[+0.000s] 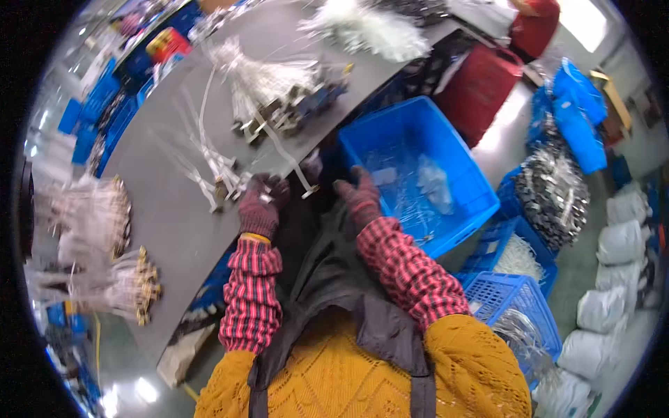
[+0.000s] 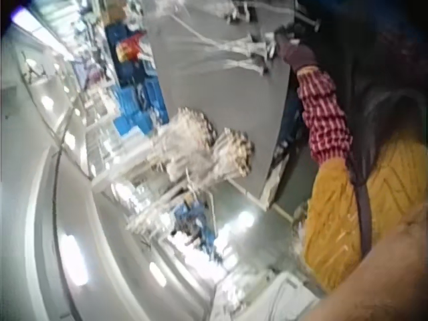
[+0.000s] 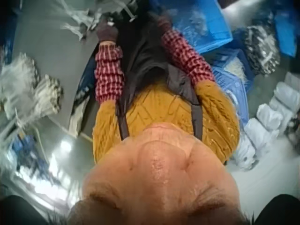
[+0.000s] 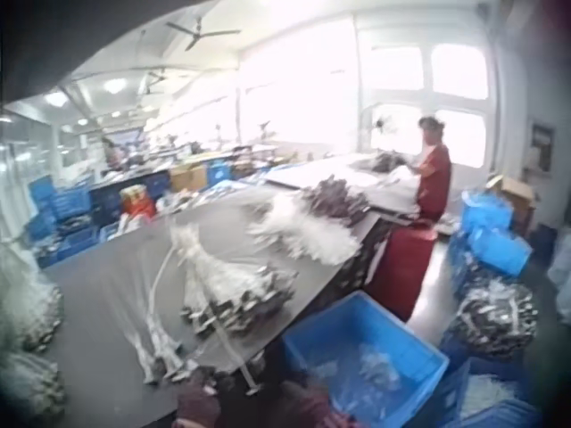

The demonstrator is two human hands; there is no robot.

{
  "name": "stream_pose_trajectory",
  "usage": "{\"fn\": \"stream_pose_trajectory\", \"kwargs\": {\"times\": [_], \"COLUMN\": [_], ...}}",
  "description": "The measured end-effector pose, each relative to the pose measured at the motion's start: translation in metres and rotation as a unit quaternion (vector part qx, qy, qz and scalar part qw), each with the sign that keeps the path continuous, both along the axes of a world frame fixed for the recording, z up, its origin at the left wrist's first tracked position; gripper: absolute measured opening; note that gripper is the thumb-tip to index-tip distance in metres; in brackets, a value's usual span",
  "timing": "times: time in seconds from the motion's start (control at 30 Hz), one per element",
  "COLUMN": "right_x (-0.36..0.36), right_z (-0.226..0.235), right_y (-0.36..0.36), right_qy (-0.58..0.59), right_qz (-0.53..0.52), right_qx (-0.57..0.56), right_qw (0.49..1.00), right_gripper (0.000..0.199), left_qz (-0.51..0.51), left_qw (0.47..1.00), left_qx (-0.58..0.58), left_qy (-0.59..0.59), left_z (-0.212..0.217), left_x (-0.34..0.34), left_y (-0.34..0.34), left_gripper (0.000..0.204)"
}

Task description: Assembling multiple wire harnesses by organizing and bundling individual wires at a production workbench.

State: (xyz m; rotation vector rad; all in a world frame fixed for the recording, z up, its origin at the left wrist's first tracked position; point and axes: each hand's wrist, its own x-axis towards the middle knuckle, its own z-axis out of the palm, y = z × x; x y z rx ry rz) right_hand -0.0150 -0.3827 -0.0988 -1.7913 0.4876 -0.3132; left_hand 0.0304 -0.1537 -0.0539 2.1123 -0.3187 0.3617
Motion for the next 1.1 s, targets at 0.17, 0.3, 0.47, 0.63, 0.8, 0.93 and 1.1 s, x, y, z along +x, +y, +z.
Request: {"fn": "stream_pose_trajectory", "kwargs": {"times": [0.17,0.3,0.47,0.63,0.8,0.93,1.1], "right_x": [0.003,0.009,0.002,-0.093,-0.233,-0.344,-0.397], "right_z": [-0.02,0.003,0.039,0.045,-0.009,-0.059,-0.1], "right_y": [0.022,0.049,0.057,0.002,-0.131,-0.231,-0.269], "right_qy": [0.124,0.083,0.049,0.031,0.171,0.289,0.199], "right_qz": [0.042,0.077,0.102,0.194,0.011,-0.128,-0.13], "right_qx": [0.428,0.532,0.358,0.156,0.14,0.088,0.143], "right_qw": [0.894,0.839,0.927,0.968,0.975,0.945,0.961], "right_gripper": [0.065,0.048,0.032,0.019,0.024,0.029,0.028], "left_qz": [0.038,0.023,0.055,0.102,0.126,0.087,0.03], "left_qw": [0.724,0.798,0.798,0.962,0.718,0.704,0.793], "left_qx": [-0.602,-0.529,-0.543,-0.221,-0.622,-0.667,-0.594], "left_qy": [0.336,0.286,0.257,0.128,0.285,0.227,0.135], "left_z": [0.011,0.015,0.004,0.0,0.02,0.028,0.031], "left_x": [-0.011,-0.017,0.0,0.033,0.047,0.039,0.035], "left_y": [0.009,0.0,-0.026,-0.068,-0.061,-0.04,-0.024], "left_gripper": [0.02,0.017,0.014,0.02,0.02,0.02,0.017]}}
